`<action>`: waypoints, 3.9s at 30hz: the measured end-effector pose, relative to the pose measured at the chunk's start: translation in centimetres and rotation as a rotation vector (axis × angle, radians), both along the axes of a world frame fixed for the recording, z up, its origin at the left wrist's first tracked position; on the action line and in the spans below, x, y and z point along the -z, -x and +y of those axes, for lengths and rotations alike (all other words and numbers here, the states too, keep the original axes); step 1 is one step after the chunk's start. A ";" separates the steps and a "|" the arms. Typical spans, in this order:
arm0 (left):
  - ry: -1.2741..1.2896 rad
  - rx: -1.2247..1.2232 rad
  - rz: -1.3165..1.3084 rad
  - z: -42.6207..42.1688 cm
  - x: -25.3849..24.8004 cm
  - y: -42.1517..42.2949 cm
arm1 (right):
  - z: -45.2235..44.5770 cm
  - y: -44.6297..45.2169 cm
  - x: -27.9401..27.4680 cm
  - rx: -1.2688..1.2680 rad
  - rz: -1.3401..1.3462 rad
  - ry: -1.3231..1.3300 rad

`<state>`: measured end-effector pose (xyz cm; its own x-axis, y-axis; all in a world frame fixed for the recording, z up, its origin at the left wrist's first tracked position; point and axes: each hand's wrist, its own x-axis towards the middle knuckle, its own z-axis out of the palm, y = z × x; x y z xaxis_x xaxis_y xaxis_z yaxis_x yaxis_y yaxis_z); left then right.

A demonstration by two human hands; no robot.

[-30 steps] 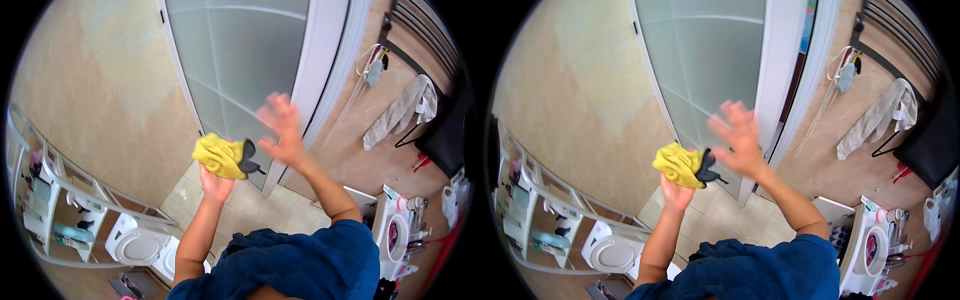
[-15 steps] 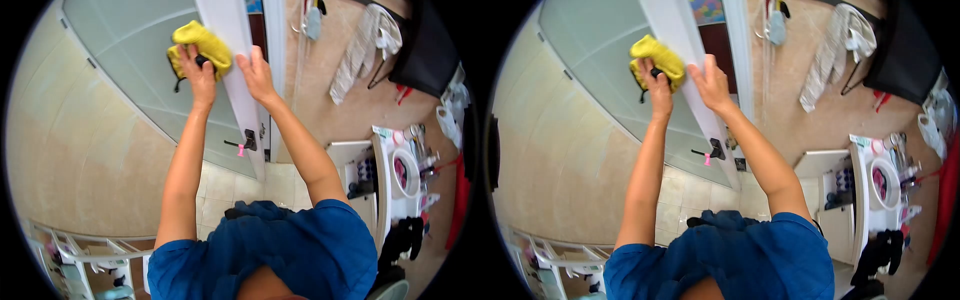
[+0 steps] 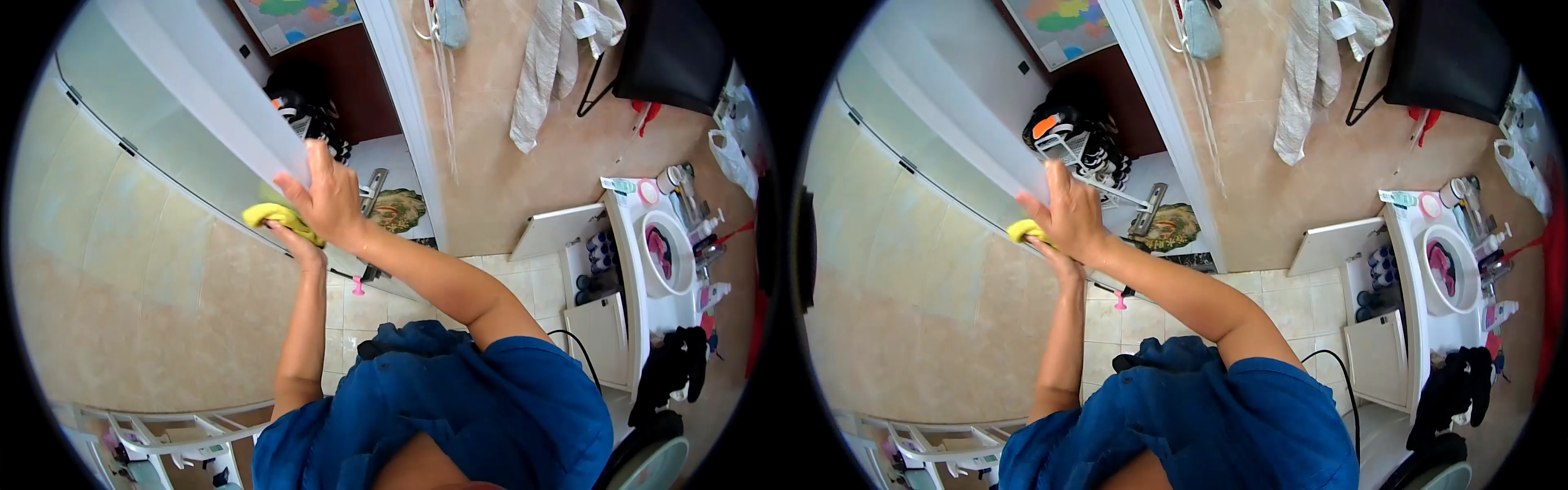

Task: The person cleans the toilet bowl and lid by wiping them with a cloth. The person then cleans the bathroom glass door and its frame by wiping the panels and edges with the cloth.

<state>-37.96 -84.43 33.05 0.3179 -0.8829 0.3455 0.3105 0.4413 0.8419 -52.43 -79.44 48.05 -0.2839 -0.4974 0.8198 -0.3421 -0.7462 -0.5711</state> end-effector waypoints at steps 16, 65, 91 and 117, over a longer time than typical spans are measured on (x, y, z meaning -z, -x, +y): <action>0.682 -0.324 -0.326 1.1 -35.0 -6.0 | 5.6 -4.0 0.8 -0.194 0.095 0.090; 0.925 -0.971 -0.929 -3.8 -21.4 3.6 | -0.7 0.8 1.1 -0.137 -0.105 -0.063; 0.371 -0.379 -0.235 -17.7 -3.1 -10.3 | -5.9 2.0 6.0 0.306 -0.147 -0.051; 0.786 -0.027 0.330 -37.8 -16.5 -32.3 | -5.7 2.6 8.5 0.141 -0.400 -0.200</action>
